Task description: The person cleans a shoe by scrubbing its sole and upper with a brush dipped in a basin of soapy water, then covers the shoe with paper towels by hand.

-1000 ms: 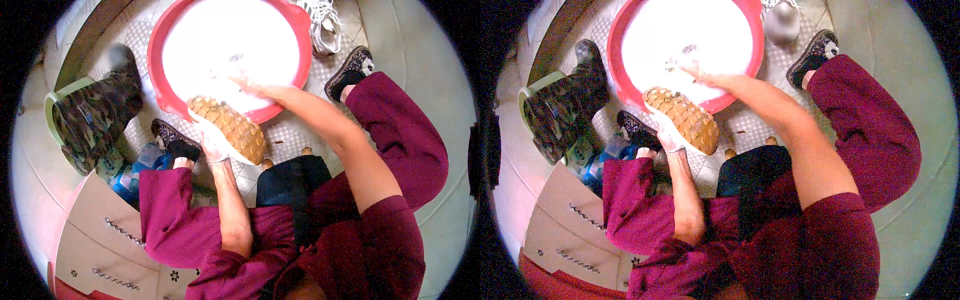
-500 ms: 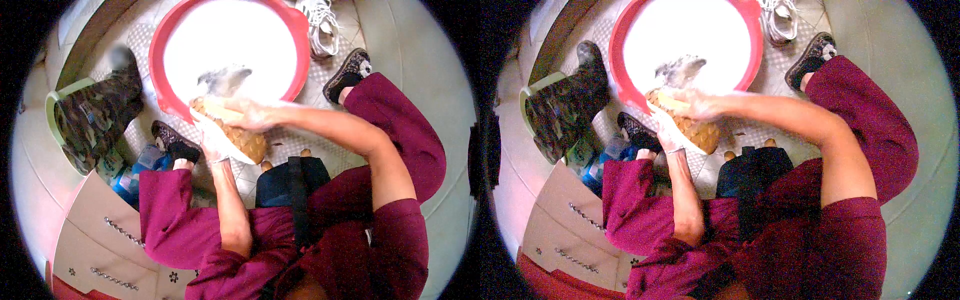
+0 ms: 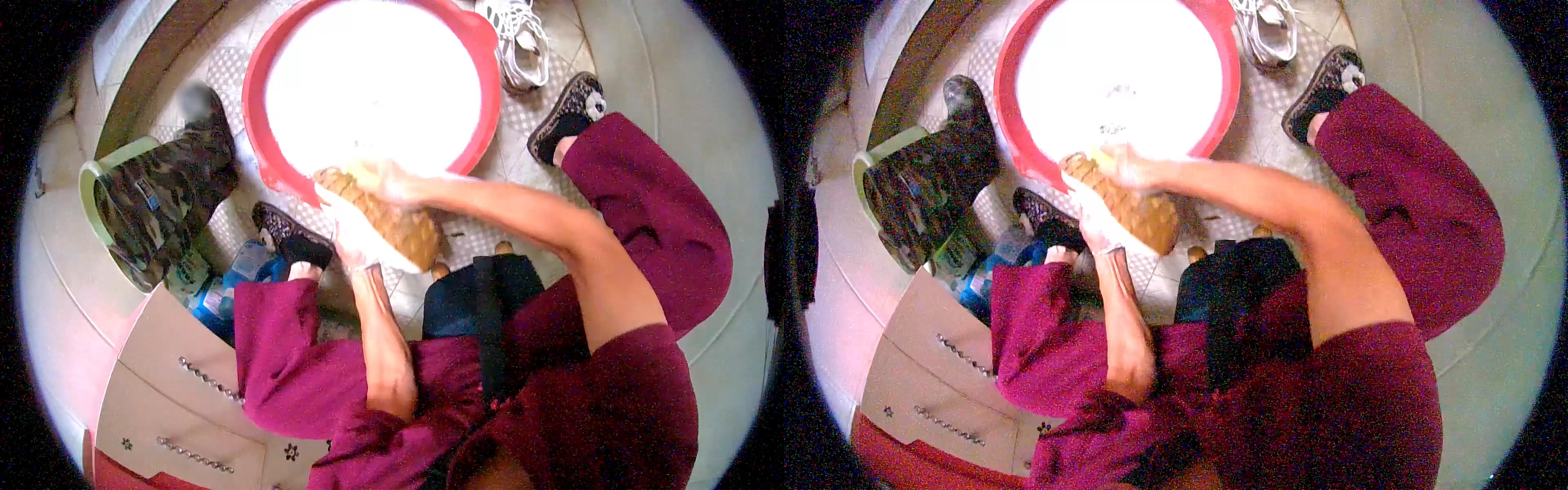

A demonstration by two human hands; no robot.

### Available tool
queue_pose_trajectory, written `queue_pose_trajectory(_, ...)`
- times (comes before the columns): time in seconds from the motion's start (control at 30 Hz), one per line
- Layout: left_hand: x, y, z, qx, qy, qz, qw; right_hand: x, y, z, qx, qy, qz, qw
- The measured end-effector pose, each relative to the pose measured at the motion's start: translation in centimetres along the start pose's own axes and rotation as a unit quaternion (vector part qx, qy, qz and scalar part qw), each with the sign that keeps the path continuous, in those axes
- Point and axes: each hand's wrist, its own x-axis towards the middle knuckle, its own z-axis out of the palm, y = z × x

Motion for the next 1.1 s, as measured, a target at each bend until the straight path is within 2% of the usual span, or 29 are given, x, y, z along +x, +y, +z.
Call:
queue_pose_trajectory(0.03,-1.7,2.1,4.1,-0.05,0.01,-0.05,0.997,-0.6,0.5,0.0,-0.11,0.049,-0.115,0.986)
queue_pose_trajectory(0.07,-1.6,1.9,3.5,-0.044,0.017,-0.046,0.998,-1.7,1.1,0.7,-0.205,0.097,-0.224,0.948)
queue_pose_trajectory(0.1,-1.4,1.5,2.3,-0.031,0.034,-0.021,0.999,-4.3,-1.6,0.4,-0.151,-0.006,-0.118,0.982)
queue_pose_trajectory(0.13,-1.5,1.4,3.2,-0.026,0.037,0.01,0.999,-4.2,-1.5,0.5,-0.15,-0.006,-0.118,0.982)
queue_pose_trajectory(0.17,-1.6,1.3,4.0,-0.022,0.04,0.041,0.998,-4.3,-1.5,0.1,-0.218,-0.018,-0.134,0.967)
queue_pose_trajectory(0.2,-1.8,1.3,3.7,-0.007,0.067,-0.012,0.998,-4.5,-1.1,-0.4,-0.283,-0.027,-0.146,0.948)
queue_pose_trajectory(0.23,-1.3,1.1,2.1,-0.017,-0.018,-0.062,0.998,-4.1,-1.1,0.2,-0.164,0.052,-0.16,0.972)
queue_pose_trajectory(0.27,-0.9,0.8,0.7,-0.019,-0.061,-0.078,0.995,-2.5,0.1,0.5,-0.166,0.053,-0.162,0.971)
queue_pose_trajectory(0.3,-0.6,0.7,-0.4,-0.02,-0.104,-0.093,0.99,0.4,2.3,0.2,-0.073,0.003,-0.082,0.994)
queue_pose_trajectory(0.33,-0.7,0.7,-0.2,-0.042,-0.068,-0.065,0.995,2.7,3.2,-0.6,0.022,-0.045,-0.001,0.999)
queue_pose_trajectory(0.4,-0.7,0.4,0.6,-0.063,-0.035,-0.049,0.996,3.6,2.0,-3.4,-0.226,-0.083,-0.07,0.968)
queue_pose_trajectory(0.43,-1.4,0.7,1.7,-0.008,-0.021,-0.035,0.999,3.5,1.4,-4.2,-0.173,-0.045,-0.047,0.983)
queue_pose_trajectory(0.47,-1.1,1.0,2.5,0.016,-0.018,-0.021,0.999,5.6,4.7,-5.3,-0.217,0.013,-0.208,0.954)
queue_pose_trajectory(0.5,-0.8,1.3,3.3,0.04,-0.015,-0.007,0.999,7.8,8.3,-6.5,-0.274,0.099,-0.352,0.889)
queue_pose_trajectory(0.57,-0.3,1.7,3.7,-0.11,-0.102,0.024,0.988,6.6,6.1,-6.4,-0.162,0.186,-0.446,0.86)
queue_pose_trajectory(0.6,-0.4,1.6,4.1,-0.181,-0.144,0.033,0.972,4.2,1.5,-6.7,-0.245,0.075,-0.238,0.937)
queue_pose_trajectory(0.63,-0.3,1.5,5.1,-0.25,-0.189,0.041,0.949,2.4,-1.3,-7.0,-0.311,-0.037,-0.017,0.95)
queue_pose_trajectory(0.67,-1.4,2.1,7.0,-0.183,-0.121,0.042,0.975,2.8,1.4,-6.1,-0.175,-0.021,-0.103,0.979)
queue_pose_trajectory(0.7,-2.5,2.7,8.9,-0.113,-0.053,0.033,0.992,0.0,-0.2,-4.7,-0.164,0.041,-0.129,0.977)
queue_pose_trajectory(0.77,-2.8,2.7,7.5,-0.116,0.074,0.023,0.99,-3.4,-2.3,-2.3,-0.187,-0.02,-0.114,0.976)
queue_pose_trajectory(0.83,-2.1,1.5,5.2,-0.039,0.048,0.013,0.998,-3.0,-1.5,-1.7,-0.192,-0.039,-0.124,0.973)
queue_pose_trajectory(0.9,-2.3,0.8,4.1,-0.034,0.011,-0.021,0.999,0.0,1.0,-1.1,-0.165,0.065,-0.151,0.972)
queue_pose_trajectory(0.93,-2.1,0.7,3.7,-0.044,-0.015,-0.041,0.998,1.5,1.4,-1.4,-0.129,0.06,-0.072,0.987)
queue_pose_trajectory(1.0,-1.0,0.7,2.8,-0.07,-0.04,-0.029,0.996,2.2,2.4,-0.4,-0.11,0.079,-0.181,0.974)
queue_pose_trajectory(1.07,-2.5,0.8,3.5,-0.088,0.002,-0.054,0.995,-2.9,-0.7,0.5,-0.118,0.047,-0.184,0.975)
queue_pose_trajectory(1.1,-2.0,0.2,3.1,-0.012,0.028,0.002,1.0,-4.9,-1.9,0.2,-0.144,0.022,-0.2,0.969)
